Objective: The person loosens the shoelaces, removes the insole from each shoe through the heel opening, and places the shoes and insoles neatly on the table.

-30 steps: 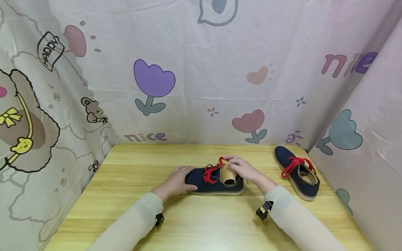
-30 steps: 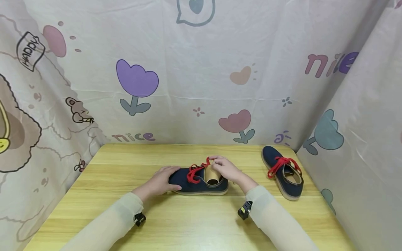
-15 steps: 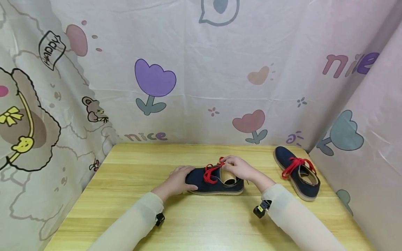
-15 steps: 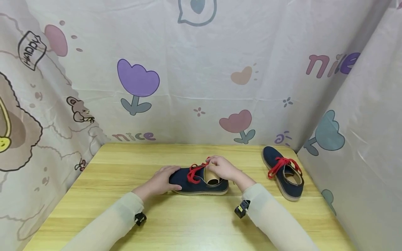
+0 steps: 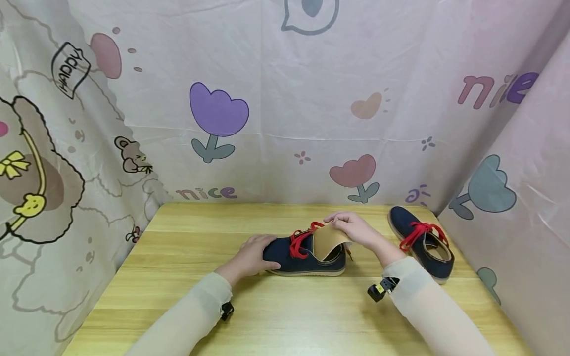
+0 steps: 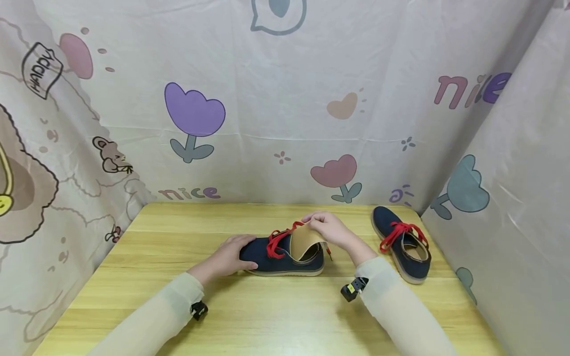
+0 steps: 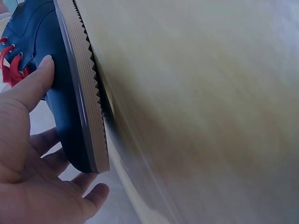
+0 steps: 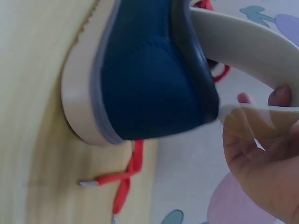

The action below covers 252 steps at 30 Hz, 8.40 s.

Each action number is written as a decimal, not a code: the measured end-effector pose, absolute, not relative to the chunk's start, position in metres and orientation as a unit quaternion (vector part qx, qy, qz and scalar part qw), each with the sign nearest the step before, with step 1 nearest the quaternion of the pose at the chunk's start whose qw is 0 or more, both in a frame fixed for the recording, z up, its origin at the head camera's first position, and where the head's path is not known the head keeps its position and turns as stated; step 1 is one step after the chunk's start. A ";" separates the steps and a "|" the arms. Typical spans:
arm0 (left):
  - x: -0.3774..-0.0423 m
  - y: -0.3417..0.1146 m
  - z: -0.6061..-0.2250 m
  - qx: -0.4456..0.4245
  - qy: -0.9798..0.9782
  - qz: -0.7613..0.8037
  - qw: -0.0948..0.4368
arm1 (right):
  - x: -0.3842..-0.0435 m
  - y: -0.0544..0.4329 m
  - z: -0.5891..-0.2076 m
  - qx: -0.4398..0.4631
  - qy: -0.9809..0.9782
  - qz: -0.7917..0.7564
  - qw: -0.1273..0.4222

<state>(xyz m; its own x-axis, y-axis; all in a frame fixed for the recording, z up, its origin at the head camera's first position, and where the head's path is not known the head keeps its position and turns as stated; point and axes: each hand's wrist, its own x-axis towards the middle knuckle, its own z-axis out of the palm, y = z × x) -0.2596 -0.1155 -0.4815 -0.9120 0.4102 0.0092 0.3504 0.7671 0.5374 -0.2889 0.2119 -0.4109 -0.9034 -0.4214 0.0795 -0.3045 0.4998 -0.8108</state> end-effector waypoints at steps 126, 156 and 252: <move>-0.264 -0.124 -0.485 0.212 0.935 0.278 0.063 | -0.255 0.221 -0.438 -0.112 0.942 -0.313 0.040; -0.271 -0.122 -0.475 0.115 0.960 0.248 0.063 | -0.242 0.199 -0.434 -0.109 0.957 -0.269 0.009; -0.239 -0.070 -0.440 0.034 0.954 0.293 -0.057 | -0.225 0.149 -0.426 -0.154 0.959 -0.228 -0.066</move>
<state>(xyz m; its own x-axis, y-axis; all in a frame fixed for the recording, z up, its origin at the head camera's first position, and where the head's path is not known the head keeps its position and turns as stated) -0.2386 -0.0699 -0.4396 -0.9912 0.0318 0.1283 0.0983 0.8262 0.5547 -0.2253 0.1487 -0.4262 -0.9440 -0.2650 0.1964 -0.3250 0.8491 -0.4165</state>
